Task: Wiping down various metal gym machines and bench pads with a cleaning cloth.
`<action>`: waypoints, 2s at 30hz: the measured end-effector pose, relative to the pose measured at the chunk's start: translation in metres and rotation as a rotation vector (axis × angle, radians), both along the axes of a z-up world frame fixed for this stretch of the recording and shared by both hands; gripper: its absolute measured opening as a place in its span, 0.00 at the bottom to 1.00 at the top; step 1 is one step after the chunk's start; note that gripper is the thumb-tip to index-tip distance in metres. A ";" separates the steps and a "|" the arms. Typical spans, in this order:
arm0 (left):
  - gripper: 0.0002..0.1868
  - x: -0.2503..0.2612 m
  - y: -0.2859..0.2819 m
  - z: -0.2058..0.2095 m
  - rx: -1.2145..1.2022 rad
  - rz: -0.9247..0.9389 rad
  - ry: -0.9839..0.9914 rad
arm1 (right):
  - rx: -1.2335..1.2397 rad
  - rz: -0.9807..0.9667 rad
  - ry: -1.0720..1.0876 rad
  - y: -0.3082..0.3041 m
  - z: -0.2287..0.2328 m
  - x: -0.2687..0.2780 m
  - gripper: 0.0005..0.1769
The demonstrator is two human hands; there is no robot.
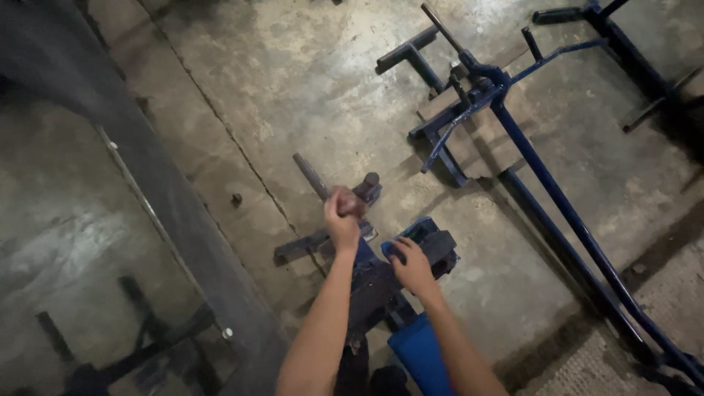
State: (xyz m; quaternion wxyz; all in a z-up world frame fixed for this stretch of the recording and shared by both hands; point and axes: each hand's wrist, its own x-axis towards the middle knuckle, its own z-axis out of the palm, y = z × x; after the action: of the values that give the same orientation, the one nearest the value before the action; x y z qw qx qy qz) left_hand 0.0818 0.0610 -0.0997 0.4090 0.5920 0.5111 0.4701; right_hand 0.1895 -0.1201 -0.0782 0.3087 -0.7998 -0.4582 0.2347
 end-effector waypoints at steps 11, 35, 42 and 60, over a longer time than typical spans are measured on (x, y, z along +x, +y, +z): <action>0.27 -0.001 -0.031 -0.004 -0.308 0.249 -0.182 | 0.005 0.085 -0.059 0.020 0.010 -0.059 0.31; 0.22 -0.021 -0.008 -0.034 -0.520 0.081 -0.275 | 0.359 -0.293 0.102 0.124 0.001 -0.067 0.25; 0.24 -0.018 0.006 -0.081 -0.345 0.133 -0.048 | -0.043 -0.557 0.525 0.146 -0.040 -0.074 0.17; 0.12 -0.010 0.047 -0.211 -0.432 -0.193 0.315 | -0.080 -0.718 1.490 0.158 -0.314 -0.015 0.14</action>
State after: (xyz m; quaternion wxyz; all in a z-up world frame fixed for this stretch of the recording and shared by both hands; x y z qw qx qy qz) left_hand 0.0715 0.1081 -0.3110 0.4840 0.6028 0.5980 0.2117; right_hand 0.1744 0.0377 -0.3923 0.5591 -0.5427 0.1586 0.6064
